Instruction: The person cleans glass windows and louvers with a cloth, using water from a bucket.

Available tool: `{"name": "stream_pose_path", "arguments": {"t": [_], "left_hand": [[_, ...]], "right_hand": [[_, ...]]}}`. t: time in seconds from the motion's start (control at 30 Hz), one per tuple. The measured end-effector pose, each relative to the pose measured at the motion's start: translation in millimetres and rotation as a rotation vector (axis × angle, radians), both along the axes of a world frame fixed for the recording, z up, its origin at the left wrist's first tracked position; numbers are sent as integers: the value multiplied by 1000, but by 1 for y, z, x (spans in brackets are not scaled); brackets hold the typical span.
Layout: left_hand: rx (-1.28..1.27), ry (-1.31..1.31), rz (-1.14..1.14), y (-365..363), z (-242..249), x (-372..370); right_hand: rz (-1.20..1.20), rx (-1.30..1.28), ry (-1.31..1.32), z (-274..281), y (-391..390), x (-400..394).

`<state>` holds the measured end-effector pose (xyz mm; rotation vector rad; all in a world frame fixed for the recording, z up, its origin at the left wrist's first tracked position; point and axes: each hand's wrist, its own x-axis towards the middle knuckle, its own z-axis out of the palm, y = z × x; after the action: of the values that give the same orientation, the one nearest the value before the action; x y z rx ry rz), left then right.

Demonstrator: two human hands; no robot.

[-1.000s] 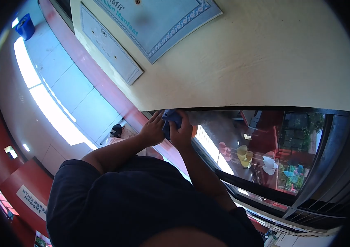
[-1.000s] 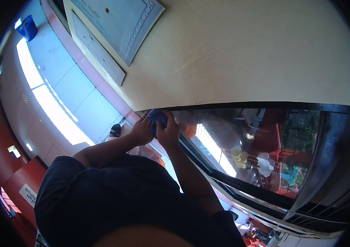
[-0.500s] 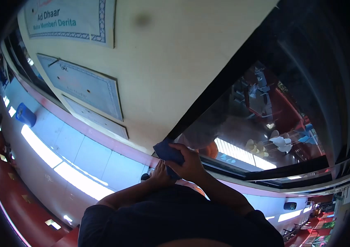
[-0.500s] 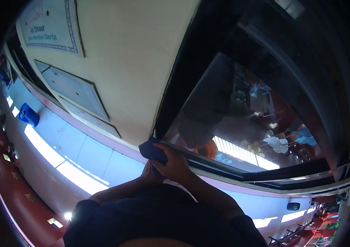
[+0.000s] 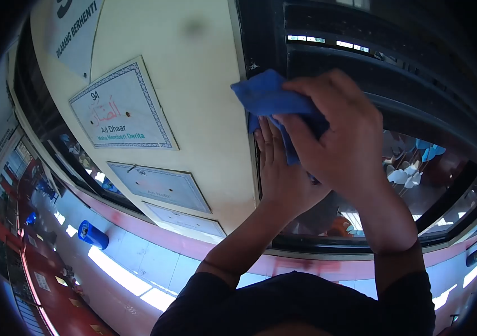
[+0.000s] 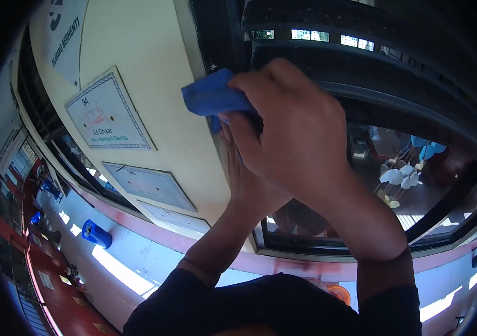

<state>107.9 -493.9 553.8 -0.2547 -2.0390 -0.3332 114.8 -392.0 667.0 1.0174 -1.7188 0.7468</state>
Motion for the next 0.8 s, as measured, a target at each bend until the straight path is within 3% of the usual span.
{"name": "stream_pose_path", "arguments": {"t": [0.07, 0.13, 0.27, 0.47, 0.5, 0.6, 0.7, 0.8], "left_hand": [[71, 138, -21, -2, 48, -3], [88, 180, -11, -2, 65, -10], [38, 105, 37, -1, 62, -22], [110, -73, -159, 7, 24, 1], [104, -40, -160, 6, 31, 4], [11, 141, -58, -1, 80, 10], [87, 357, -47, -3, 124, -9], [31, 302, 39, 1, 122, -30]], "right_hand": [[-24, -75, 246, 36, -1, -14], [6, -152, 500, 64, -9, -30], [-252, 134, 70, 50, -23, -22], [-126, 336, -33, 27, -8, 3], [-137, 360, -39, 32, -7, 9], [-45, 50, 309, 73, -16, 0], [-219, 153, 155, 119, -20, 32], [-338, 262, 2, 132, -31, 17]]}}
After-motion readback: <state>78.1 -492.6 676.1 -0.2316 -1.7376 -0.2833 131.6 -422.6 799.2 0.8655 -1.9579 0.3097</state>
